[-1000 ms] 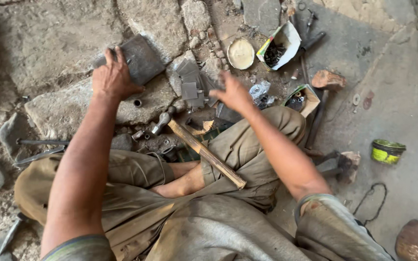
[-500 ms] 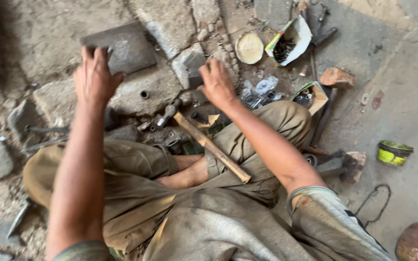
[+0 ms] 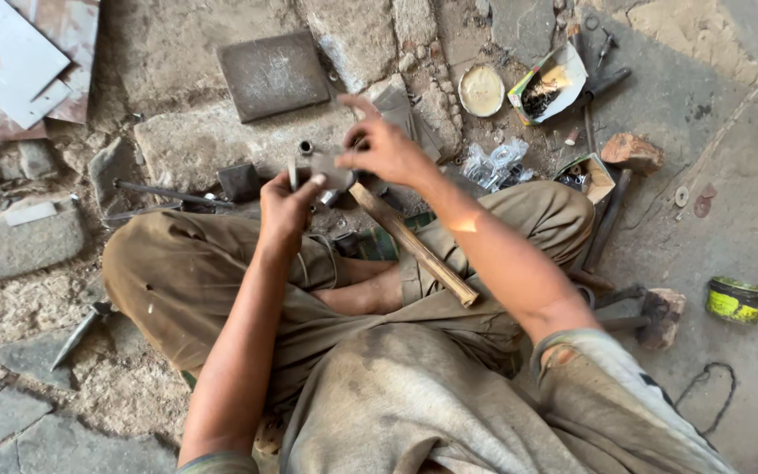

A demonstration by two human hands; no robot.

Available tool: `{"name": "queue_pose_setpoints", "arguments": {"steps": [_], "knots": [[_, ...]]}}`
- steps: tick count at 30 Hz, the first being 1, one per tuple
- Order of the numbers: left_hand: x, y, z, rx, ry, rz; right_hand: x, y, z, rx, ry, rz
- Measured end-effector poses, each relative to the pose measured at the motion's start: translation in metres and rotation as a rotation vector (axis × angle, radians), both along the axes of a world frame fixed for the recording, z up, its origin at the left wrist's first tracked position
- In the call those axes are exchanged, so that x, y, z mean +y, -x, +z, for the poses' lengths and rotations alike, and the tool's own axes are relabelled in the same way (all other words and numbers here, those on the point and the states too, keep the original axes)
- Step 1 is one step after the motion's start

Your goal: The person sits on the ground and uses a hammer and punch to create holes in rectangular metal sheets. They repeatedly position the punch on the metal, strike it with the hammer, and then move the metal sheet to a new position to continue the process.

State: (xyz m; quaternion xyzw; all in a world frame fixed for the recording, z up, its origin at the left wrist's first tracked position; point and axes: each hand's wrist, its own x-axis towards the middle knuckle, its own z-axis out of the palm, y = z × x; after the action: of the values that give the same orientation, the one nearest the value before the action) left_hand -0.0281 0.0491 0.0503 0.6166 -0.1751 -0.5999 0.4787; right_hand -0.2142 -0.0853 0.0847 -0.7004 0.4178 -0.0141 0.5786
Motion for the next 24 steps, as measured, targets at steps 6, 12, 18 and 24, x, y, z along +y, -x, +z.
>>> {"name": "queue_pose_setpoints", "arguments": {"steps": [6, 12, 18, 24], "knots": [[-0.013, 0.005, -0.029, 0.391, 0.056, 0.24, 0.024, -0.008, -0.038, -0.326, -0.343, -0.482], [-0.045, -0.053, -0.036, 0.279, -0.013, 0.313, -0.006, -0.027, -0.055, -0.267, -0.501, -0.745], [-0.064, -0.088, -0.047, 0.254, 0.42, 0.42, -0.021, -0.044, -0.067, -0.254, -0.544, -0.731], [-0.062, -0.058, -0.052, -0.189, 0.54, 0.12, -0.008, -0.048, -0.082, -0.201, -0.454, -0.664]]}}
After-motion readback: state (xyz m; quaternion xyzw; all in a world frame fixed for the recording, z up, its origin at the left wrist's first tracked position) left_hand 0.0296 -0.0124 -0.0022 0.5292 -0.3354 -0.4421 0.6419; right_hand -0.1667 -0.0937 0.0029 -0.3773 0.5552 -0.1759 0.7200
